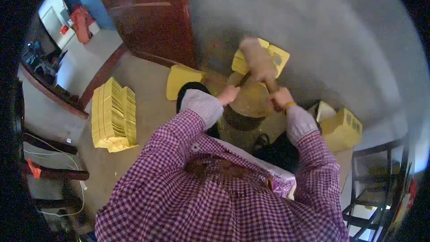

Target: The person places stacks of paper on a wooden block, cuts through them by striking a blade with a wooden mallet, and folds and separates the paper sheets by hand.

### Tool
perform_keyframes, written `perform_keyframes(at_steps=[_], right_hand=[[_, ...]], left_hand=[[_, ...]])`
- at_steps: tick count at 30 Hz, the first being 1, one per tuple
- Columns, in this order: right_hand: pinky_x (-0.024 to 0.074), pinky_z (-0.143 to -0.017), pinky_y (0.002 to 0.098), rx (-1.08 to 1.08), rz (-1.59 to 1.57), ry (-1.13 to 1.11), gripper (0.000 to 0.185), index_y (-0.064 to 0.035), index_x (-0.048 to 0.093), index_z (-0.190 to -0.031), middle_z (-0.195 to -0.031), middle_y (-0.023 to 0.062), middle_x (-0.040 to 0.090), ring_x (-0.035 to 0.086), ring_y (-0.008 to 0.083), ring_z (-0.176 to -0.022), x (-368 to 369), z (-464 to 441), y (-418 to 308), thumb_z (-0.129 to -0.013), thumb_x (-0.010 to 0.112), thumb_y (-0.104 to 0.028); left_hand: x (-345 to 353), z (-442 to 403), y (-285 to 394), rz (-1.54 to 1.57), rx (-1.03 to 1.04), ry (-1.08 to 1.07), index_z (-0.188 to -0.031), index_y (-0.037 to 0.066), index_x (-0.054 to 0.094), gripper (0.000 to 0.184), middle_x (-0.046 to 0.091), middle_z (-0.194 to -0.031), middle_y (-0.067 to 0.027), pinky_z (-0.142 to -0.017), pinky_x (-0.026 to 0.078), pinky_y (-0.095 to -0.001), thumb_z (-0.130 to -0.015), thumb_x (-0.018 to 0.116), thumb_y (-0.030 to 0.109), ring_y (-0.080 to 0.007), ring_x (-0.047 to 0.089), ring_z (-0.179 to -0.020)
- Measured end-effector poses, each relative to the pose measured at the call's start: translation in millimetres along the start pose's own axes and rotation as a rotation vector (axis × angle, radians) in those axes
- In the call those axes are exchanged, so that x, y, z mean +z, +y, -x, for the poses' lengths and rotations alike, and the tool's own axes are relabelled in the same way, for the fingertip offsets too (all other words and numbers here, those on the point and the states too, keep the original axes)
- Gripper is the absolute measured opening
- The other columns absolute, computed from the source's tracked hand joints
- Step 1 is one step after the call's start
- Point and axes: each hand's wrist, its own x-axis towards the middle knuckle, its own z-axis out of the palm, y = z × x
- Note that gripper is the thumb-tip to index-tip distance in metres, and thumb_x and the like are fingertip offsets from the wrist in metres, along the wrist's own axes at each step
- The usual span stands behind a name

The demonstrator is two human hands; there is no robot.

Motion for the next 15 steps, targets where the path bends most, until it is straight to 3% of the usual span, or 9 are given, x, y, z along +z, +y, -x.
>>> perform_keyframes(at_steps=[4,6,7,8,10,11,12,13,15], right_hand=[[0.0425,-0.038,0.0317,-0.121,-0.326,0.043,0.021,0.0022,0.051,-0.082,-0.057,0.0091,0.054,0.055,0.0198,-0.043,-9,36,-37,-0.065,0.062,-0.003],[0.0409,-0.036,0.0323,-0.106,-0.356,0.100,0.014,0.0027,0.051,-0.075,-0.055,0.0092,0.052,0.052,0.0201,-0.040,18,25,-22,-0.066,0.061,-0.002],[0.0393,-0.035,0.0330,-0.097,-0.378,0.148,0.010,0.0031,0.051,-0.069,-0.053,0.0093,0.051,0.049,0.0204,-0.037,31,19,-14,-0.067,0.060,-0.001],[0.0393,-0.035,0.0330,-0.095,-0.380,0.144,0.010,0.0031,0.051,-0.069,-0.053,0.0093,0.051,0.049,0.0204,-0.037,41,17,-4,-0.067,0.060,-0.001],[0.0398,-0.037,0.0318,0.122,-0.177,-0.017,0.008,0.0016,0.052,-0.068,-0.052,0.0097,0.051,0.050,0.0208,-0.039,52,20,9,-0.066,0.059,-0.002],[0.0398,-0.037,0.0318,0.113,-0.182,-0.010,0.008,0.0016,0.052,-0.068,-0.052,0.0097,0.051,0.050,0.0208,-0.039,47,18,7,-0.066,0.059,-0.002],[0.0400,-0.038,0.0312,0.056,-0.374,-0.075,0.007,0.0006,0.052,-0.066,-0.053,0.0098,0.051,0.051,0.0207,-0.040,39,23,-2,-0.066,0.059,-0.002],[0.0403,-0.039,0.0305,0.019,-0.573,-0.140,0.007,-0.0004,0.052,-0.064,-0.053,0.0099,0.051,0.051,0.0205,-0.041,33,38,-7,-0.065,0.059,-0.003],[0.0413,-0.042,0.0300,0.080,-0.652,-0.163,0.009,-0.0007,0.053,-0.070,-0.053,0.0088,0.051,0.052,0.0195,-0.042,24,71,-40,-0.065,0.059,-0.004]], left_hand=[[-45,38,55,0.222,-0.242,0.039,-0.103,-0.007,0.056,0.042,0.057,-0.099,-0.0295,-0.076,0.046,-0.0464,-0.088,0.044,0.031,-0.0411,0.058,-0.090],[-73,62,89,0.337,-0.515,-0.026,-0.109,-0.006,0.051,0.038,0.060,-0.091,-0.0246,-0.061,0.050,-0.0419,-0.087,0.044,0.024,-0.0333,0.062,-0.076],[-72,63,84,0.334,-0.512,-0.026,-0.109,-0.006,0.051,0.038,0.060,-0.091,-0.0246,-0.061,0.050,-0.0419,-0.087,0.044,0.024,-0.0333,0.062,-0.076],[-69,67,73,0.397,-0.445,-0.070,-0.112,-0.003,0.048,0.034,0.059,-0.085,-0.0199,-0.053,0.048,-0.0376,-0.087,0.045,0.020,-0.0278,0.060,-0.067],[-67,83,58,0.451,-0.369,-0.119,-0.114,0.000,0.045,0.032,0.059,-0.079,-0.0152,-0.045,0.046,-0.0334,-0.086,0.045,0.015,-0.0223,0.058,-0.059],[-67,95,53,0.681,-0.449,-0.174,-0.113,0.002,0.043,0.030,0.056,-0.078,-0.0115,-0.045,0.043,-0.0314,-0.086,0.047,0.014,-0.0185,0.055,-0.058],[-67,104,49,0.919,-0.531,-0.230,-0.111,0.004,0.041,0.028,0.054,-0.076,-0.0078,-0.044,0.041,-0.0293,-0.086,0.049,0.013,-0.0148,0.052,-0.057],[-62,114,47,0.919,-0.537,-0.245,-0.111,0.004,0.041,0.028,0.054,-0.076,-0.0078,-0.044,0.041,-0.0293,-0.086,0.049,0.013,-0.0148,0.052,-0.057],[-59,126,39,0.986,-0.508,-0.217,-0.114,0.011,0.040,0.031,0.055,-0.081,-0.0068,-0.046,0.040,-0.0259,-0.085,0.049,0.007,-0.0130,0.052,-0.059]])
